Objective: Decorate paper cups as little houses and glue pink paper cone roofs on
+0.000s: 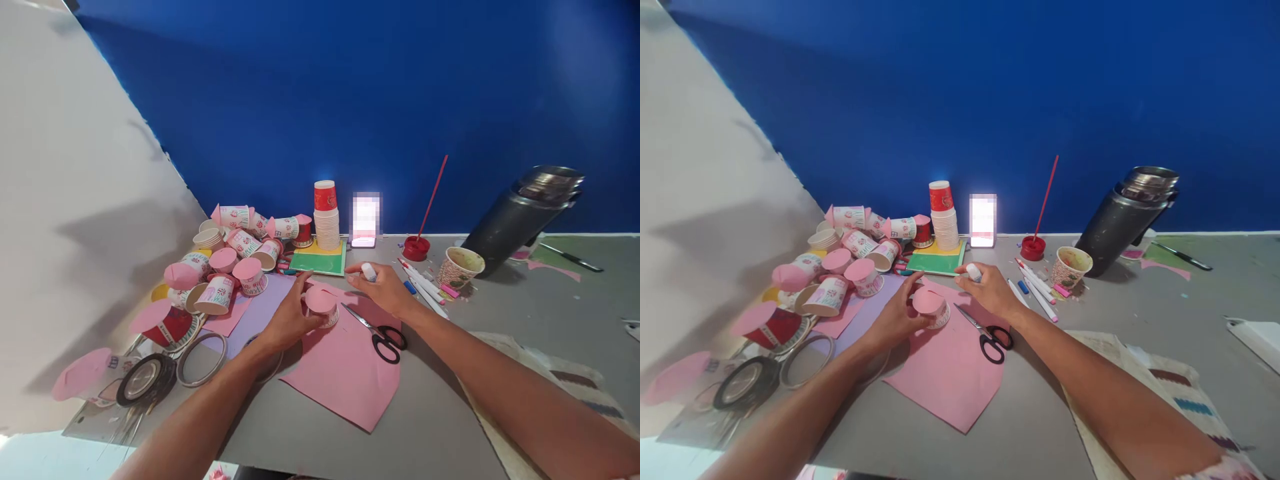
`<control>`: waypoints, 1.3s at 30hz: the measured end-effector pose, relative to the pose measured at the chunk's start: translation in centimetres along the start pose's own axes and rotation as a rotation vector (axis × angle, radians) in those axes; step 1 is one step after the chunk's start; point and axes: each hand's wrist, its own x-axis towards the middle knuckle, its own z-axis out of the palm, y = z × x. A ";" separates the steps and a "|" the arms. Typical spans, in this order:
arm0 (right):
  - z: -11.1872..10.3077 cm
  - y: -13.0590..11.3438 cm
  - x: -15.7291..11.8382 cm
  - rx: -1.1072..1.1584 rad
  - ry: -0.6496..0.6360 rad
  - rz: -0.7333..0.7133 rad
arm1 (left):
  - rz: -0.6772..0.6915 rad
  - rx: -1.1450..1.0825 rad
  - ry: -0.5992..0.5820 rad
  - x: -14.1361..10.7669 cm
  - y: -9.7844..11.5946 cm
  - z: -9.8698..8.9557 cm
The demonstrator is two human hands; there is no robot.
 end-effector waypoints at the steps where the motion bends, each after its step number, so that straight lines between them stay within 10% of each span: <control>1: 0.1 0.1 0.1 0.025 -0.010 0.012 | -0.017 -0.095 0.006 0.1 0.0 -0.1; 9: 0.2 0.4 -0.1 -0.038 -0.022 -0.085 | -0.106 -0.859 -0.246 0.2 1.2 -2.3; 21: 2.2 -0.3 -2.6 -0.324 0.056 -0.675 | -0.187 -1.041 -0.216 -0.3 1.9 -2.3; 31: 2.0 -2.0 -2.3 -0.011 0.057 -0.117 | -0.173 -0.927 -0.367 -0.1 0.2 -2.0; 39: 2.1 -2.5 -1.4 0.358 0.034 0.159 | -0.288 -0.883 -0.180 0.2 0.7 -2.4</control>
